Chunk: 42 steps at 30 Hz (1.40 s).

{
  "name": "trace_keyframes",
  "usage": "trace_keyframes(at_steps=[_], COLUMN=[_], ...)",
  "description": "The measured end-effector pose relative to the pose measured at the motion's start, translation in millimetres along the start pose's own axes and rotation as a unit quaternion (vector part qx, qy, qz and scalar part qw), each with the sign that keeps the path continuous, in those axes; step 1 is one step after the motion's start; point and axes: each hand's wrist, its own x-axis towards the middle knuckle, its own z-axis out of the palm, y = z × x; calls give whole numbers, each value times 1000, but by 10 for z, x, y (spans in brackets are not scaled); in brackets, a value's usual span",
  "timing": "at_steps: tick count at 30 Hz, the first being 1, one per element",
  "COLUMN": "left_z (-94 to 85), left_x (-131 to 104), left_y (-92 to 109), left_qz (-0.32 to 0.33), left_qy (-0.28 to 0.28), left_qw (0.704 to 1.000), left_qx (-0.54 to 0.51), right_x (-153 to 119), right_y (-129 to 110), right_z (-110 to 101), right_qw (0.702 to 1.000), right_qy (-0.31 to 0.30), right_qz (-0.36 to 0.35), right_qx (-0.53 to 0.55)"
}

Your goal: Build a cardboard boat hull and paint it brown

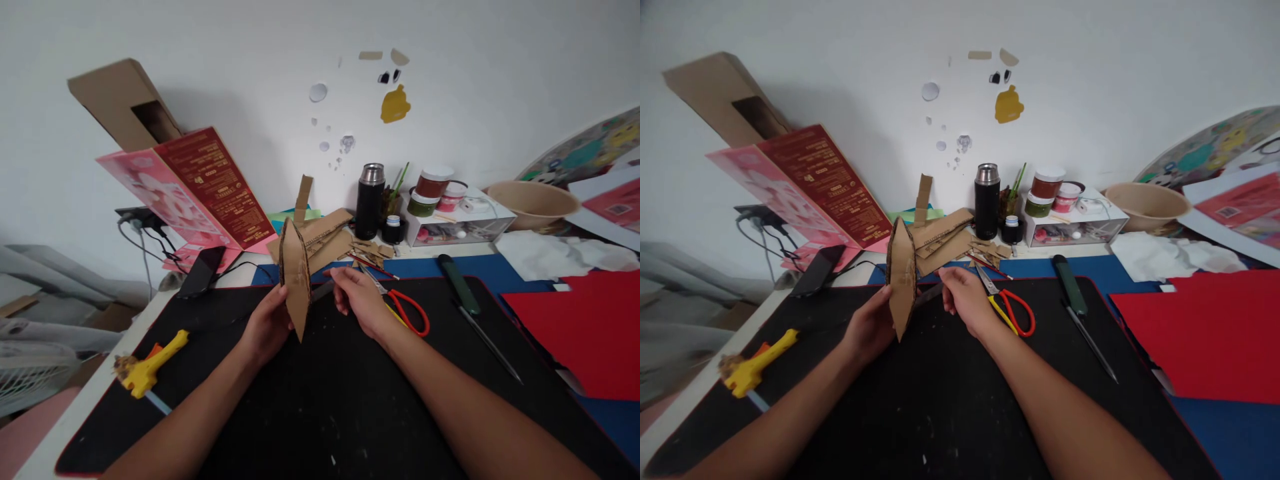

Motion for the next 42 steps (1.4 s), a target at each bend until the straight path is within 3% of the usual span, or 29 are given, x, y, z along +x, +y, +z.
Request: trace_keyframes(at_steps=[13,20,27,42], left_z=[50,-45,-70,-54], left_x=[-72,-95,-83,-93], left_y=[-14,28,95,110], left_qz=[-39,-163,-201,-239], left_qy=[-52,-105,-179,-114], left_qw=[997,979,963,960], left_qx=[46,57,30,90], right_x=[9,51,30,31], right_y=[-7,-116,-205,-256], right_z=[12,-51,-81,-86], right_qw=[1000,994,992,994], right_qy=[10,47,17,52], right_qz=[-20,-74,-78,-80], right_qx=[8,68,95,57])
